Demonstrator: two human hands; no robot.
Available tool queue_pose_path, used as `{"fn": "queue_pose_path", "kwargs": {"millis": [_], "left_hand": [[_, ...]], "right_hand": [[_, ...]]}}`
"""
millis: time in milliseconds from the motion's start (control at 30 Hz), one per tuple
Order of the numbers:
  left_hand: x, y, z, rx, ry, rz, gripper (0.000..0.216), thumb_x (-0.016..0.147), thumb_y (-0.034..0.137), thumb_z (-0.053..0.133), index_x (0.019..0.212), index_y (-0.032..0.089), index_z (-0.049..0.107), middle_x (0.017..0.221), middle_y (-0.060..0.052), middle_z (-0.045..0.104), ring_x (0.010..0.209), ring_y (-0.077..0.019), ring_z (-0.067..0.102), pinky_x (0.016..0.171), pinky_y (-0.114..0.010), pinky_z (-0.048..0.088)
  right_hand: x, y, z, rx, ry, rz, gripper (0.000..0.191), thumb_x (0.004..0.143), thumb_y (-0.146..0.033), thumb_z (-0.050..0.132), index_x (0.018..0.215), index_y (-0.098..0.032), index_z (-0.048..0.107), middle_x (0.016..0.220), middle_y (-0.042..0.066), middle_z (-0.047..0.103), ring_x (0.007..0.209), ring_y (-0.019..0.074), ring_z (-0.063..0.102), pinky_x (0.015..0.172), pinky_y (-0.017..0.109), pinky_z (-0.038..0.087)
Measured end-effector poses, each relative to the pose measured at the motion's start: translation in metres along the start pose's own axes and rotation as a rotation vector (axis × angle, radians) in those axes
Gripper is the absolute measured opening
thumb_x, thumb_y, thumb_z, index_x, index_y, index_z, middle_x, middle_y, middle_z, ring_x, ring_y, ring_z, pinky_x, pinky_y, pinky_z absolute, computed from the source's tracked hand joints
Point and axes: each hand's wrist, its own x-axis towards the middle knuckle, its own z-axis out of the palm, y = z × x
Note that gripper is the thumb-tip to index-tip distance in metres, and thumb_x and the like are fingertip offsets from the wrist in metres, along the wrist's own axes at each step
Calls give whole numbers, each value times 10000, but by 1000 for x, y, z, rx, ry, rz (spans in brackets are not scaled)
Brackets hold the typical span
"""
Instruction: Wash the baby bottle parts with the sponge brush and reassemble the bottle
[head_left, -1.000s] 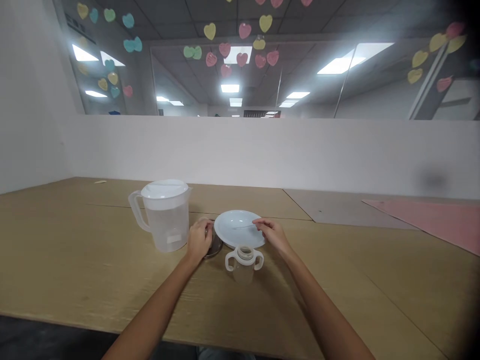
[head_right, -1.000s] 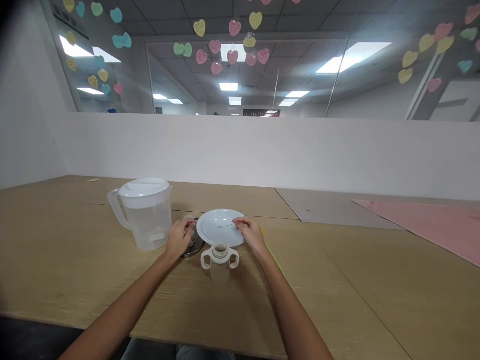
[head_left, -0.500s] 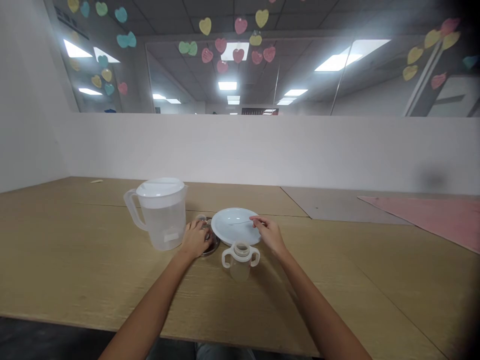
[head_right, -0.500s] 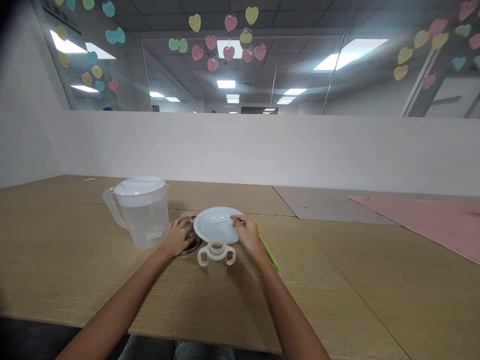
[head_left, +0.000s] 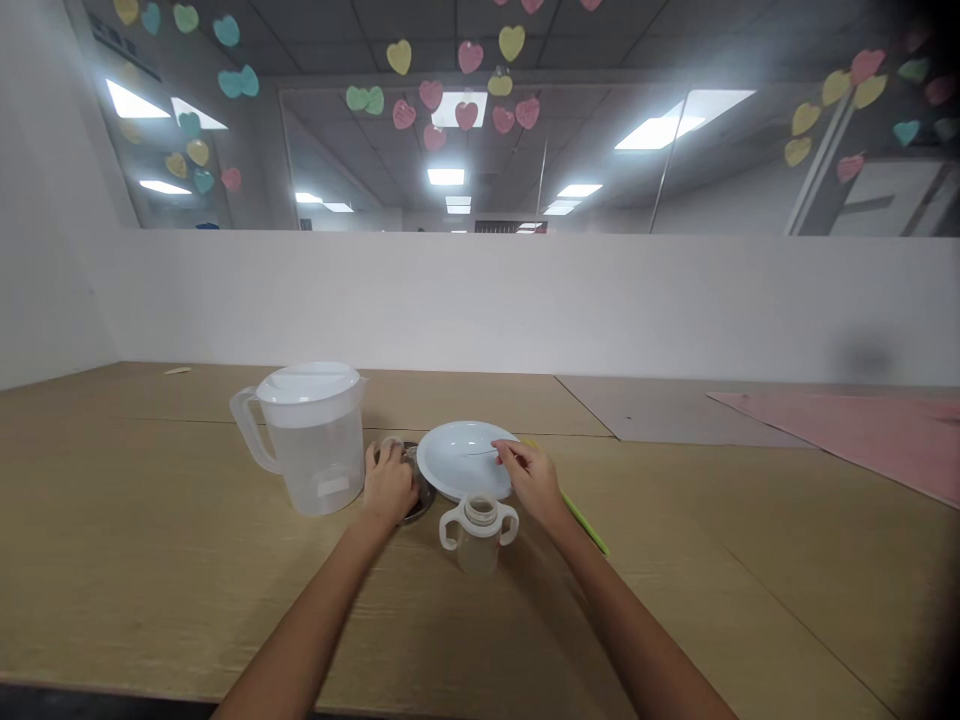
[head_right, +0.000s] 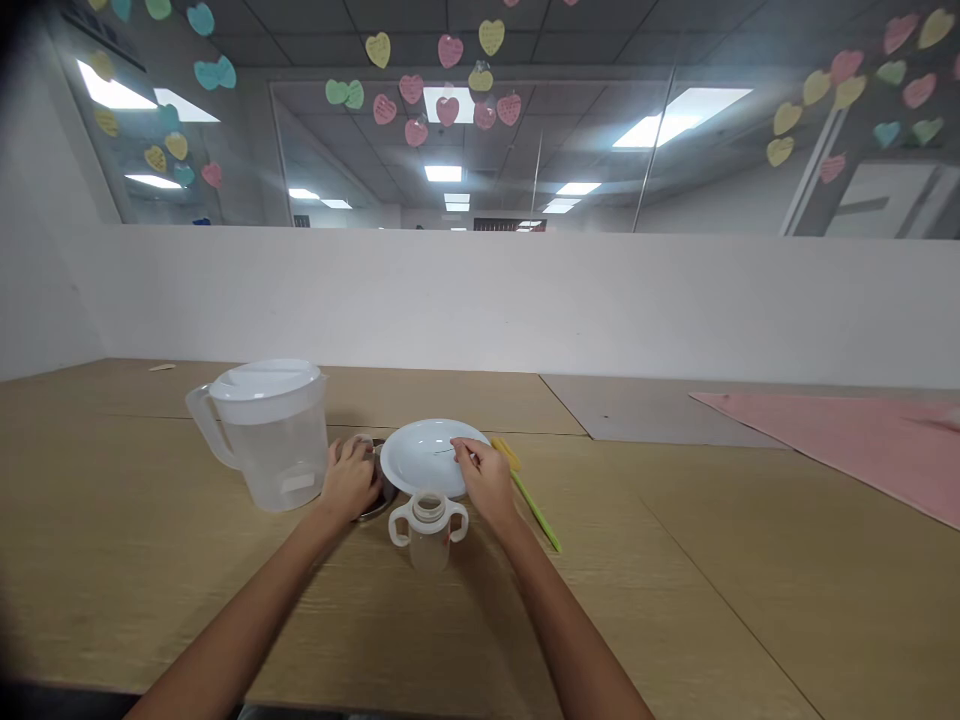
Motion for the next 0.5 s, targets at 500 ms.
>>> {"fn": "queue_pose_path", "kwargs": {"millis": [500], "left_hand": [[-3,-4,-18,-122,-41,-199,193,753,226,442,792,153,616,719,-103,671,730,-251,624,729,-366,396]], "right_hand": [[-3,-5,-4,-97,18,-54,387,820,-430,428,743,-189,721,726,51,695,636,171,553,602,267,406]]}}
